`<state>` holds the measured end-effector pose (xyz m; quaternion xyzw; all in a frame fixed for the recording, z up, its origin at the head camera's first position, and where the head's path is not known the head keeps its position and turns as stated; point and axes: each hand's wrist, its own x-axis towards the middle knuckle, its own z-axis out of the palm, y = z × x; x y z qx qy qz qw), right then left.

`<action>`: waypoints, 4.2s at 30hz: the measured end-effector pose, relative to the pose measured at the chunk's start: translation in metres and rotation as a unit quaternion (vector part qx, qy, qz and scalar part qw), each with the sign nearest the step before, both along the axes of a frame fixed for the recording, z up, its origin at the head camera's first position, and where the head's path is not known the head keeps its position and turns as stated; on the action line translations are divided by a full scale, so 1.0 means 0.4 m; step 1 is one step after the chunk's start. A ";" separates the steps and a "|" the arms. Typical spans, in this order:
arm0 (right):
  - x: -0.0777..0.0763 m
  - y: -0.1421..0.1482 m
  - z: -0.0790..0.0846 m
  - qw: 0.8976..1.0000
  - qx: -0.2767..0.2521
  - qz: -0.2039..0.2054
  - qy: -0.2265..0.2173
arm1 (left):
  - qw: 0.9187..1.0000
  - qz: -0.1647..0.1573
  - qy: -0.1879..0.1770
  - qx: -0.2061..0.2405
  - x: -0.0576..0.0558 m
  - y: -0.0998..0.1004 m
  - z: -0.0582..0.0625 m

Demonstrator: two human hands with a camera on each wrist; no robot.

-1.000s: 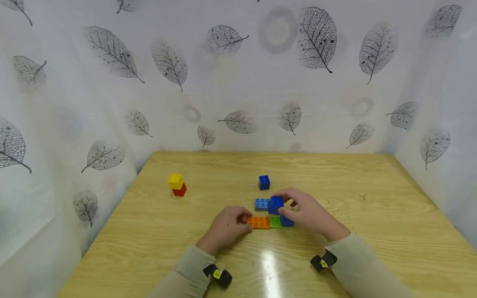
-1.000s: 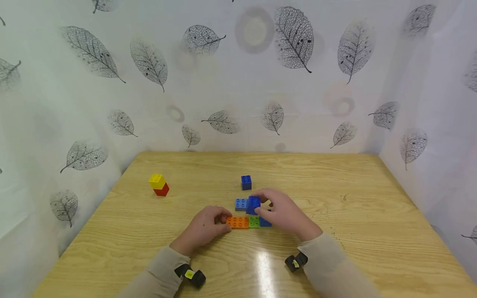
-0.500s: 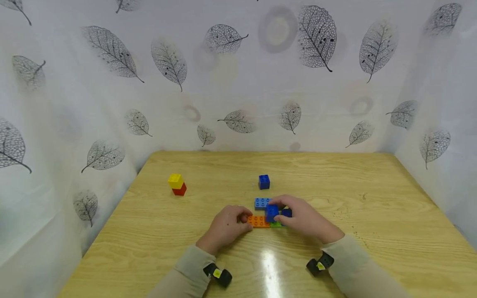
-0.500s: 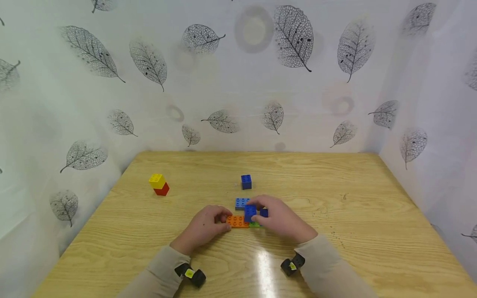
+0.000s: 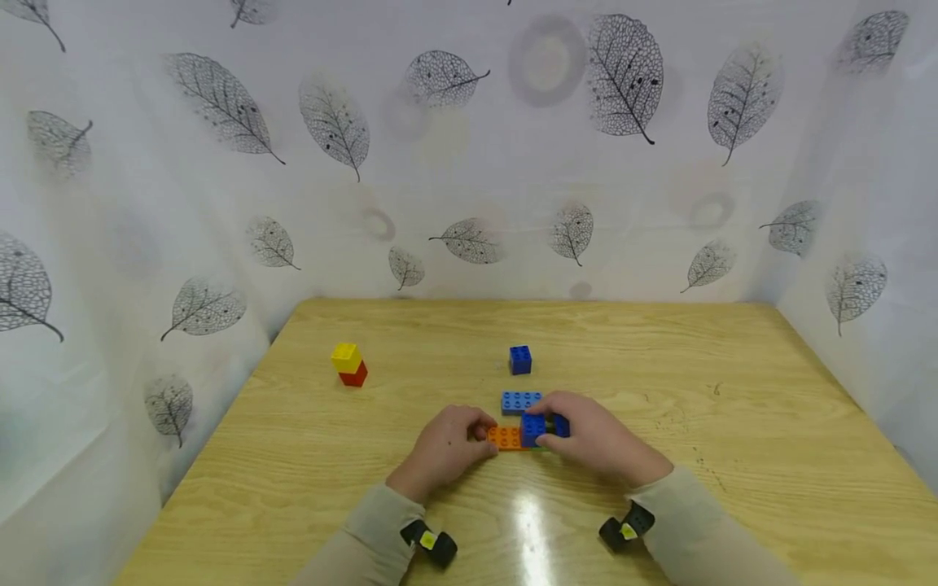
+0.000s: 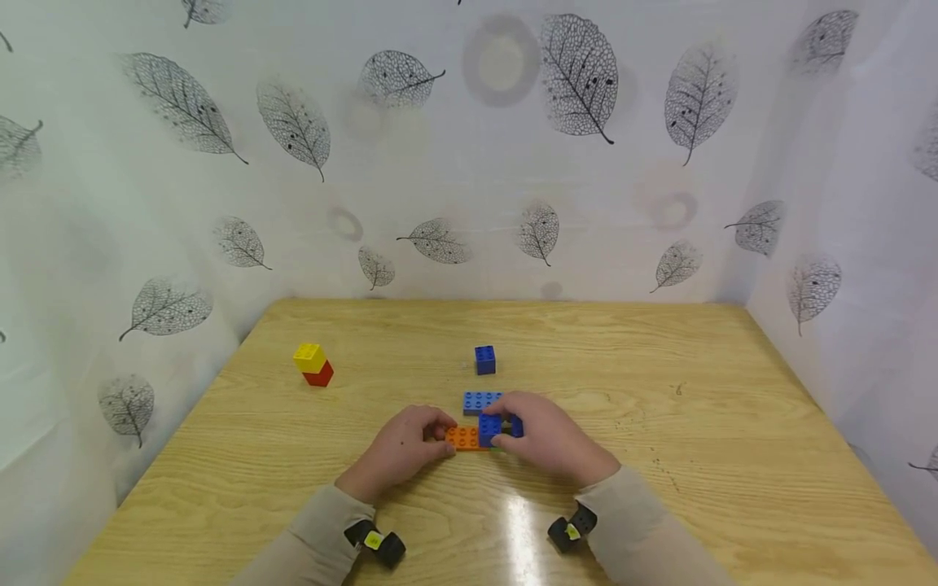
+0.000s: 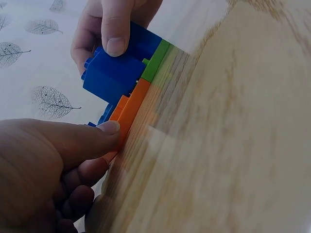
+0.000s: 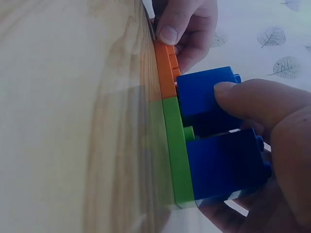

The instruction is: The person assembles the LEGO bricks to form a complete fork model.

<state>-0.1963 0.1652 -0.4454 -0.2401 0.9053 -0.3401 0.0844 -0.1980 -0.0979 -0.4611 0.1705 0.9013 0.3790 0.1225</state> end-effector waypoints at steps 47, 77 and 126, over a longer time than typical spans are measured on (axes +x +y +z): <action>0.000 0.000 -0.010 0.999 -0.036 -0.005 -0.024 | 0.999 -0.009 0.000 0.036 -0.033 -0.002 0.061; 0.003 0.005 -0.026 0.999 -0.043 -0.002 -0.031 | 0.999 -0.014 -0.029 0.004 -0.291 0.105 0.091; 0.001 0.016 -0.030 0.997 -0.061 -0.009 -0.040 | 0.998 -0.049 0.009 0.034 -0.166 0.039 0.096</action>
